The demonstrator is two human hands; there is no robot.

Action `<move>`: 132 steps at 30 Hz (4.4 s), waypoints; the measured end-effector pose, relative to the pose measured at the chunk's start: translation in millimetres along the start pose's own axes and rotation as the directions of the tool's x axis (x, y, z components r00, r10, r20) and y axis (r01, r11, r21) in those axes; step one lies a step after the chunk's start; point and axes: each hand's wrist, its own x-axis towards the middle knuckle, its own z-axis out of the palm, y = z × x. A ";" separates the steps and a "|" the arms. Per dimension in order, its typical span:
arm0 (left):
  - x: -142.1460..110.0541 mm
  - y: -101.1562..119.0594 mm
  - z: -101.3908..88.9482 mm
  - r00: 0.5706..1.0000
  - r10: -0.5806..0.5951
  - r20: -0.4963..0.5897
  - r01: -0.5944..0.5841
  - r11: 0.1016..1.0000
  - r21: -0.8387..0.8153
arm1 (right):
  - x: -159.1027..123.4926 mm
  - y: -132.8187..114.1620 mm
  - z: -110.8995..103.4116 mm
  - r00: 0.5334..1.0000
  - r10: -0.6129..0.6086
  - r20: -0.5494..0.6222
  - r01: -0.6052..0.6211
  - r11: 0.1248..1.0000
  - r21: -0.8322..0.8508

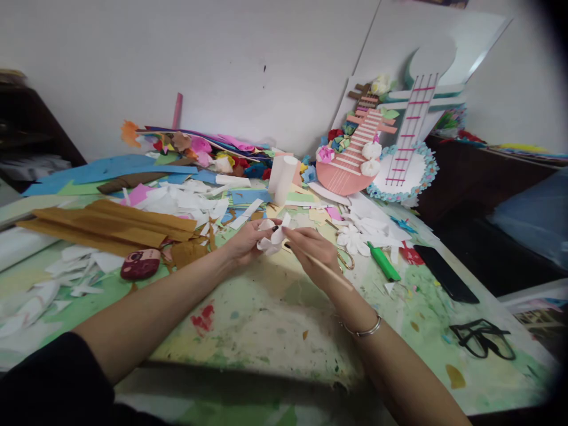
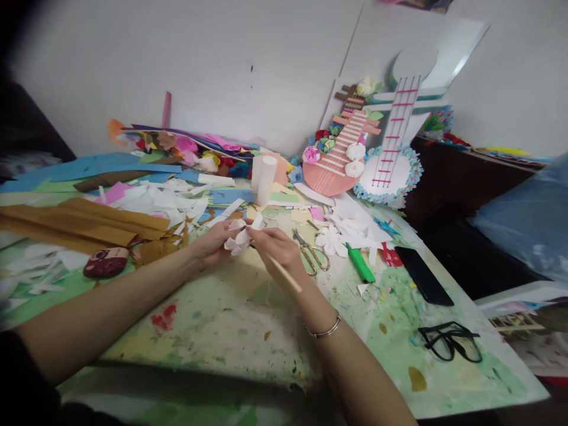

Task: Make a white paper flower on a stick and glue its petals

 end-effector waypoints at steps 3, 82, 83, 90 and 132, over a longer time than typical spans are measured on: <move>-1.1 0.8 1.0 0.996 0.082 0.029 -0.083 0.996 0.022 | -0.7 2.0 -0.9 0.977 0.186 -0.104 -0.170 0.975 0.145; -15.0 -1.6 12.7 0.988 0.051 0.146 -0.102 0.926 0.364 | 1.8 3.7 -2.2 0.728 0.621 0.289 -0.669 0.553 0.497; -15.2 -1.8 13.2 0.986 0.054 0.157 -0.106 0.931 0.349 | 2.0 3.0 -1.8 0.725 0.625 0.290 -0.670 0.542 0.508; -11.1 -6.4 11.3 0.979 0.069 0.193 -0.133 0.930 0.343 | 3.5 1.6 -2.2 0.716 0.657 0.237 -0.684 0.592 0.425; -7.1 -3.6 4.9 0.997 0.073 -0.030 -0.053 0.898 0.437 | 1.0 21.8 -23.6 0.758 0.616 0.216 -0.652 0.696 0.301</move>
